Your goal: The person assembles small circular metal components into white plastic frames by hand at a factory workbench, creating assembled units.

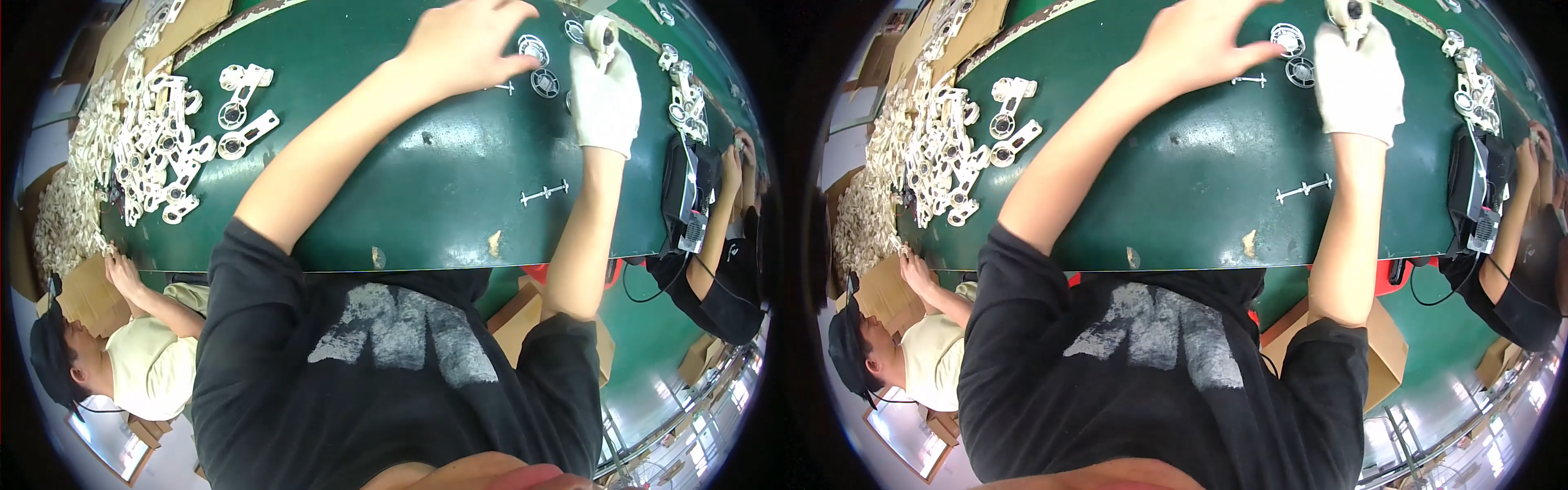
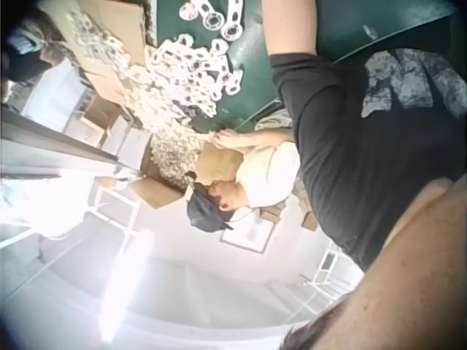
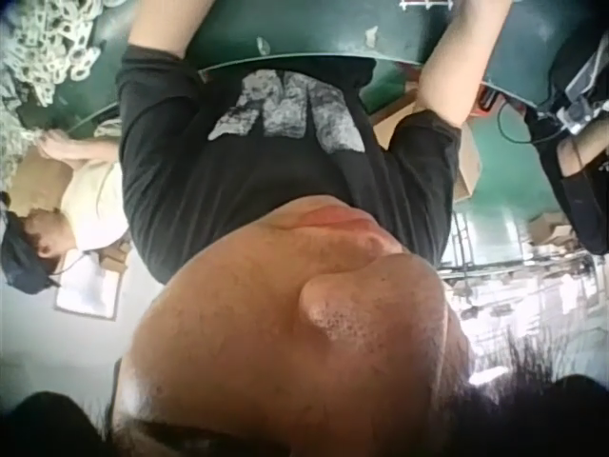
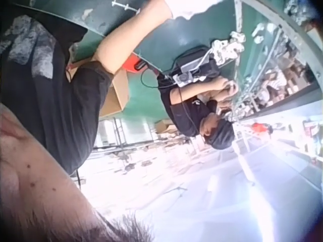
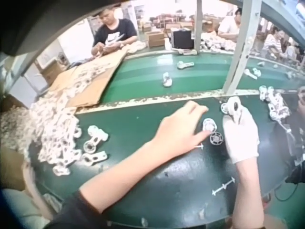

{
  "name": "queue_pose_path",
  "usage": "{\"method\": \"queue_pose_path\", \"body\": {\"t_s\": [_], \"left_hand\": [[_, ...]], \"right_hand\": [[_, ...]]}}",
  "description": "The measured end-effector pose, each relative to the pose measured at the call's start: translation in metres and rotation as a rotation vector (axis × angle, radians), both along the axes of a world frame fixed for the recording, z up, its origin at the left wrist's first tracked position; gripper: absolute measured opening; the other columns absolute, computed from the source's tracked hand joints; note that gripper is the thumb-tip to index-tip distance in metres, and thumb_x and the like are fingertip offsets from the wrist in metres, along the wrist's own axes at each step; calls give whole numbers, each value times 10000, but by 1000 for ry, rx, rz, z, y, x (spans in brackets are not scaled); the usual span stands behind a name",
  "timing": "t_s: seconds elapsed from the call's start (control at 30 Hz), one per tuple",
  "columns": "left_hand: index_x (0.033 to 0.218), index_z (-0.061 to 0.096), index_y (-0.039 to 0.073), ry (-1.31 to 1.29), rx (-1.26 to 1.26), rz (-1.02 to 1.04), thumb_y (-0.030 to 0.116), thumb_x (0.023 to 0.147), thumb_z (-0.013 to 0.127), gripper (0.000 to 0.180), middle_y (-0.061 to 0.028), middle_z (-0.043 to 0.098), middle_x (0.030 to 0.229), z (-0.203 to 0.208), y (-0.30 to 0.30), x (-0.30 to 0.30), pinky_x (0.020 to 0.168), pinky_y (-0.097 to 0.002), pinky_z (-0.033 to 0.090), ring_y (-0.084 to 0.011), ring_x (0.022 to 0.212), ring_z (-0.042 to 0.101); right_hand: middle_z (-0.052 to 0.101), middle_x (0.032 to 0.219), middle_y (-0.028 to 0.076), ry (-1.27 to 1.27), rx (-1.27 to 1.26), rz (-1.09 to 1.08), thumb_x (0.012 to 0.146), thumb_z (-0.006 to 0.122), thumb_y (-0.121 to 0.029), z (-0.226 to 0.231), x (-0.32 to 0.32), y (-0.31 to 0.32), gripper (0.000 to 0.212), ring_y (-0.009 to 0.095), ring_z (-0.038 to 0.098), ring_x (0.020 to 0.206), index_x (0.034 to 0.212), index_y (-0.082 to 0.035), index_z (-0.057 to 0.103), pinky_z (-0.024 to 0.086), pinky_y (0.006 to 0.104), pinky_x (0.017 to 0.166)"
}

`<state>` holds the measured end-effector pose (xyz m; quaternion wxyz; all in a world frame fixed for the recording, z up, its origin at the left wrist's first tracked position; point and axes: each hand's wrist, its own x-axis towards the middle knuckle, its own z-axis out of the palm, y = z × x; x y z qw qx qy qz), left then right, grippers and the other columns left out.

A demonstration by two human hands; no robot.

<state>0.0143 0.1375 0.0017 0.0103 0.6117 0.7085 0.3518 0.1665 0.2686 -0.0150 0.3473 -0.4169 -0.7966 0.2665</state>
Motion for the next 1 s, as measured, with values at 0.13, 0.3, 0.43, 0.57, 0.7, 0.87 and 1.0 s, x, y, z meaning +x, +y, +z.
{"method": "queue_pose_path", "body": {"t_s": [0.13,0.3,0.43,0.57,0.7,0.87,1.0], "left_hand": [[1186,626,76,145,-112,-89,323,811,804,484,-119,618,1098,-5,30,4,842,-435,576,-320,1059,655],[1094,660,49,208,40,-150,296,850,757,360,-145,636,987,-29,26,-19,785,-430,574,-334,933,673],[1233,629,-26,176,195,-163,253,873,755,473,-168,669,976,-9,-24,-32,762,-397,566,-335,875,679],[1321,641,105,303,204,-116,280,803,825,577,-16,727,1017,0,-73,-26,692,-317,573,-212,853,677],[1298,688,100,346,134,-99,259,719,885,632,-14,757,1018,-10,-101,-18,703,-314,590,-188,884,695],[1279,700,82,180,237,-49,191,707,896,614,-38,759,1065,-30,-119,-16,748,-321,603,-230,937,717],[1261,703,61,101,308,-121,156,709,905,596,-76,756,1132,-31,-120,-19,770,-320,605,-244,927,734]], "right_hand": [[734,1118,190,-66,26,-71,887,623,-380,-1,9,17,481,365,701,1056,1220,-37,676,522,411,942],[752,1011,101,-174,-5,38,918,686,-369,10,9,5,472,177,687,903,1254,-39,694,517,313,856],[750,1071,155,-276,-151,128,893,636,-470,20,0,-27,480,347,716,1025,1203,-114,725,534,396,917],[748,1020,182,-506,-95,363,936,592,-438,34,-7,-68,428,383,714,994,1206,-133,724,560,433,875],[752,935,145,-533,59,522,928,630,-379,18,-9,-94,330,348,731,891,1116,-130,739,573,441,769],[735,834,110,-404,220,576,889,704,-318,9,-12,-110,251,307,728,798,1050,-128,739,569,391,677],[723,801,111,-406,176,589,878,707,-297,15,-12,-117,215,307,726,785,1013,-131,729,567,393,675]]}}
